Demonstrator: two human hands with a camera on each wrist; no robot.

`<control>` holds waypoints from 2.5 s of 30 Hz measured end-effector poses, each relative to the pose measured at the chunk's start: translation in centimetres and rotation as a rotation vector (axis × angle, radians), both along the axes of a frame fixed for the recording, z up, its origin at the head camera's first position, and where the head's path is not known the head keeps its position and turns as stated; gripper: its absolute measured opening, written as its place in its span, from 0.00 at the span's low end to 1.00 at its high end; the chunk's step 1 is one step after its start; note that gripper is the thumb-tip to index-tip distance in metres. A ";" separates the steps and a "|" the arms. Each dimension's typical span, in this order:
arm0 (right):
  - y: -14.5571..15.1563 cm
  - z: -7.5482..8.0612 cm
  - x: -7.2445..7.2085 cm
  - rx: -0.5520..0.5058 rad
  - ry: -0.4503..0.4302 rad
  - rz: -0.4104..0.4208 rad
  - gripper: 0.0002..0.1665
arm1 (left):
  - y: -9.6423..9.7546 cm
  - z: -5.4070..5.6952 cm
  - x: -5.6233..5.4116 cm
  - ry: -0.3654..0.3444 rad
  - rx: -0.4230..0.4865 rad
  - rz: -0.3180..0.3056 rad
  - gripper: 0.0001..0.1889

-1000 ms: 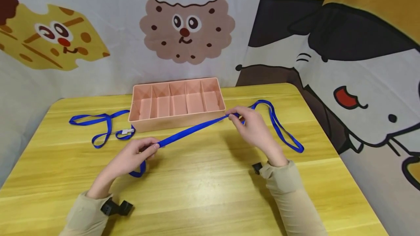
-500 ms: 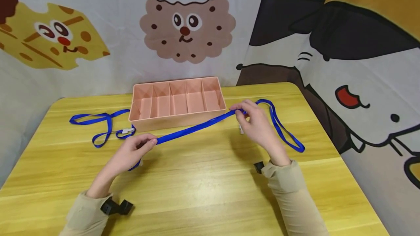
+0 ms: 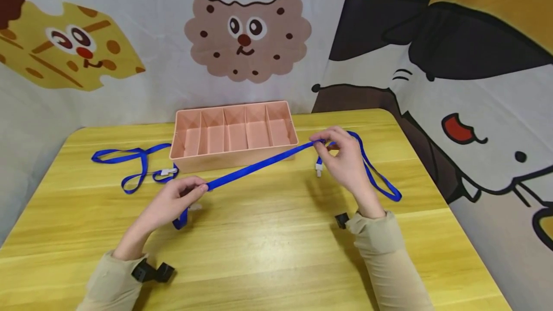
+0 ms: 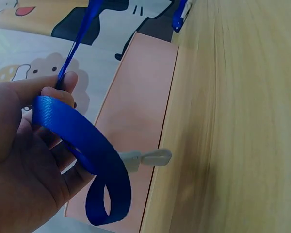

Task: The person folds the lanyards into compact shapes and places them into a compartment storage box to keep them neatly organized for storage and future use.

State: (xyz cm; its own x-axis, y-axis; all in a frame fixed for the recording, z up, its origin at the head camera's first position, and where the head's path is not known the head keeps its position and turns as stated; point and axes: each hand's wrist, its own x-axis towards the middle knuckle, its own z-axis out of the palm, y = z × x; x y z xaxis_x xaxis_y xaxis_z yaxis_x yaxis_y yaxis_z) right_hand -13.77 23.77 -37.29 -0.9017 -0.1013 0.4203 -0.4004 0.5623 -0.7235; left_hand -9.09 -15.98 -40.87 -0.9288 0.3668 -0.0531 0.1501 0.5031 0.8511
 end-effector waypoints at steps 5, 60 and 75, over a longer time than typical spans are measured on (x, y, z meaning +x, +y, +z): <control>0.3 0.2 0.1 -0.079 -0.038 -0.019 0.11 | 0.0 -0.1 -0.1 -0.014 0.011 -0.008 0.13; 2.1 3.5 0.5 -0.677 -0.035 0.102 0.10 | -0.1 0.0 -0.2 -0.061 0.175 -0.063 0.13; 1.7 4.2 0.2 -0.678 -0.101 0.129 0.14 | 0.0 -0.2 -0.4 -0.062 0.165 -0.035 0.13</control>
